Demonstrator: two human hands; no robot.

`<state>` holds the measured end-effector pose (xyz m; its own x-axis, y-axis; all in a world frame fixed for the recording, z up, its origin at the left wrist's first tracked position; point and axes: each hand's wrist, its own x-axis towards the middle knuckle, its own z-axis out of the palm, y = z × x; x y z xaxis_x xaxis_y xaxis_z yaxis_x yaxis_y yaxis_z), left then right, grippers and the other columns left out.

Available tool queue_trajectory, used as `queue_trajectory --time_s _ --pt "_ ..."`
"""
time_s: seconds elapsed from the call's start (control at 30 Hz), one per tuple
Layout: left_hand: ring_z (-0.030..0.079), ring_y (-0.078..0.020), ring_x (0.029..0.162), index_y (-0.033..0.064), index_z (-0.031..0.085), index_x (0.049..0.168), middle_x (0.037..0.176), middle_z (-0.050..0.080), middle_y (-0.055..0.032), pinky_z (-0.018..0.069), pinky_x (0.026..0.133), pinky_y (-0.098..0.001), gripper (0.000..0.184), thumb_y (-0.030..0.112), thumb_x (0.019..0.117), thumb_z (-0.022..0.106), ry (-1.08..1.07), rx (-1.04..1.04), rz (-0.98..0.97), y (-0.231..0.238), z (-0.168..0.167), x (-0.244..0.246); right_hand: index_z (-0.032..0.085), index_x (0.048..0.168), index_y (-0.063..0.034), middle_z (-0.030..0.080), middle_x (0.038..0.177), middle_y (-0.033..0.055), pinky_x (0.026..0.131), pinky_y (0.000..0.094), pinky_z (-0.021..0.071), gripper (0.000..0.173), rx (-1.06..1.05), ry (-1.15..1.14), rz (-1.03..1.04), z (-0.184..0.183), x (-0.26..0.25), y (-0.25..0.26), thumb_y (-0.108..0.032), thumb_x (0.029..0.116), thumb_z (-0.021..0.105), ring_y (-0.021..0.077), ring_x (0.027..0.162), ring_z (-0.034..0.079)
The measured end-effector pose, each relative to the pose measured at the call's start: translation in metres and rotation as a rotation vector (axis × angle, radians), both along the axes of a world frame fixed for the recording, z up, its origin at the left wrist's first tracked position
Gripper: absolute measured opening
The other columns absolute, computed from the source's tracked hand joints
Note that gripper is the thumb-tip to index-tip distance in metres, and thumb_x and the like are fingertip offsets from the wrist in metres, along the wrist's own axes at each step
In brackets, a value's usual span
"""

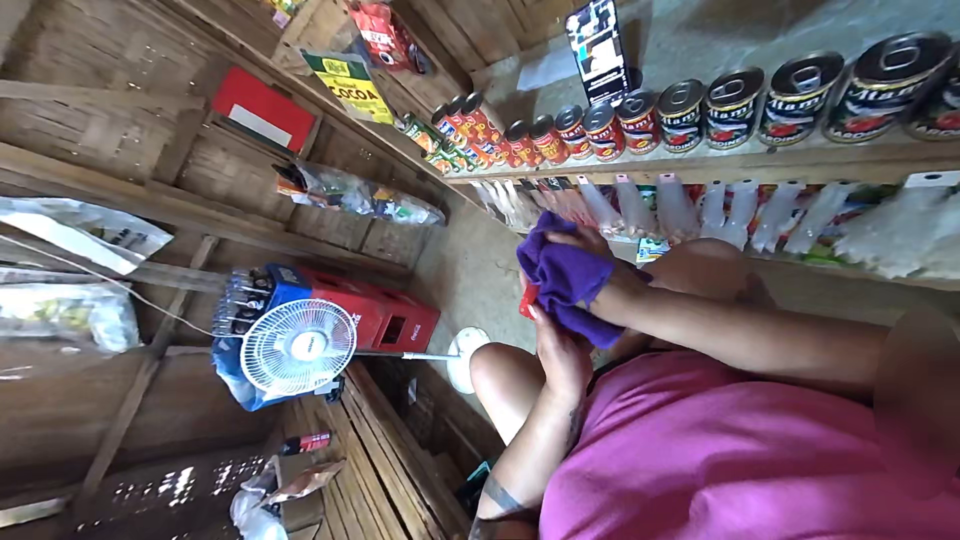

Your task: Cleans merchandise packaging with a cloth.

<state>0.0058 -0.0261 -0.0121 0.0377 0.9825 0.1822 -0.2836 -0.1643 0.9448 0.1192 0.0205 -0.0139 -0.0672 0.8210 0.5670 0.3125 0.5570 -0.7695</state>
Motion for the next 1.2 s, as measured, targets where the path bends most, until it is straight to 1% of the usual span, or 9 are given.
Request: queue_trajectory --time_s 0.07,0.23,0.43,0.6,0.67,0.73,0.83,1.07,1.2 --pt "0.062 -0.0098 0.116 0.0230 0.054 0.134 0.119 0.067 0.0037 0.0521 0.100 -0.0367 0.062 0.070 0.0997 0.030 -0.045 0.005 0.012 0.001 0.001 -0.001 0.062 0.137 -0.0061 0.059 0.140 0.0177 0.109 0.0517 0.0434 0.053 0.054 -0.043 0.064 -0.004 -0.002 -0.004 -0.023 0.0879 0.072 0.0337 0.131 0.053" --pt "0.062 -0.0077 0.114 0.0209 0.053 0.133 0.117 0.067 0.0044 0.0519 0.100 -0.0346 0.067 0.071 0.0994 0.025 -0.059 -0.035 0.031 -0.003 0.005 -0.002 0.056 0.146 -0.0136 0.043 0.154 0.0215 0.118 0.0459 0.0360 0.064 0.081 -0.041 0.170 -0.011 -0.006 -0.005 -0.028 0.0861 0.072 0.0301 0.144 0.040" --pt "0.063 -0.0078 0.112 0.0226 0.057 0.129 0.114 0.068 0.0050 0.0530 0.098 -0.0345 0.066 0.073 0.0974 0.029 -0.073 -0.006 0.009 -0.003 0.001 0.002 0.057 0.144 -0.0105 0.050 0.151 0.0158 0.118 0.0420 0.0369 0.054 -0.031 0.001 0.197 -0.010 -0.003 -0.007 -0.023 0.0929 0.068 0.0255 0.142 0.045" --pt "0.053 -0.0088 0.130 0.0347 0.028 0.156 0.141 0.056 0.0076 0.0469 0.108 -0.0367 0.068 0.070 0.0983 0.034 -0.003 0.011 0.032 -0.006 -0.001 0.007 0.067 0.120 -0.0009 0.069 0.116 0.0164 0.096 0.0412 0.0535 0.028 -0.162 0.147 0.090 -0.008 -0.005 -0.006 -0.015 0.0960 0.065 0.0228 0.107 0.066" --pt "0.047 -0.0105 0.137 0.0349 0.019 0.161 0.151 0.048 0.0061 0.0423 0.113 -0.0386 0.072 0.069 0.0993 0.035 0.005 0.031 0.036 -0.005 -0.002 0.007 0.065 0.122 0.0007 0.068 0.116 0.0183 0.095 0.0432 0.0539 0.029 -0.212 0.157 0.095 -0.008 -0.003 -0.006 -0.013 0.0967 0.064 0.0249 0.106 0.066" --pt "0.054 -0.0102 0.128 0.0285 0.034 0.153 0.138 0.058 0.0047 0.0465 0.108 -0.0376 0.067 0.069 0.0994 0.034 -0.013 0.027 0.063 -0.004 -0.001 0.008 0.066 0.126 -0.0003 0.067 0.123 0.0177 0.100 0.0420 0.0518 0.033 -0.142 0.106 0.088 -0.006 -0.002 -0.005 -0.014 0.0957 0.066 0.0254 0.114 0.065" --pt "0.056 -0.0102 0.125 0.0277 0.041 0.148 0.132 0.061 0.0044 0.0481 0.106 -0.0382 0.066 0.070 0.0998 0.028 -0.058 0.008 -0.008 -0.002 -0.002 0.003 0.061 0.137 -0.0054 0.060 0.140 0.0132 0.114 0.0427 0.0421 0.051 -0.055 0.006 0.155 -0.010 -0.002 -0.001 -0.029 0.0930 0.071 0.0239 0.134 0.053" --pt "0.062 -0.0079 0.113 0.0242 0.056 0.132 0.116 0.068 0.0051 0.0531 0.097 -0.0345 0.068 0.076 0.0943 0.035 -0.123 -0.008 0.002 -0.003 -0.002 0.002 0.059 0.139 -0.0014 0.058 0.143 0.0175 0.115 0.0451 0.0402 0.066 0.022 0.014 0.186 -0.016 -0.003 -0.003 -0.036 0.0849 0.075 0.0296 0.138 0.050" --pt "0.060 -0.0095 0.121 0.0302 0.038 0.150 0.128 0.064 0.0059 0.0513 0.102 -0.0360 0.073 0.076 0.0934 0.038 -0.080 0.012 0.021 -0.004 -0.004 0.002 0.062 0.135 -0.0030 0.063 0.135 0.0145 0.110 0.0398 0.0455 0.049 0.011 0.048 0.144 -0.015 -0.004 -0.003 -0.027 0.0928 0.068 0.0234 0.129 0.058"
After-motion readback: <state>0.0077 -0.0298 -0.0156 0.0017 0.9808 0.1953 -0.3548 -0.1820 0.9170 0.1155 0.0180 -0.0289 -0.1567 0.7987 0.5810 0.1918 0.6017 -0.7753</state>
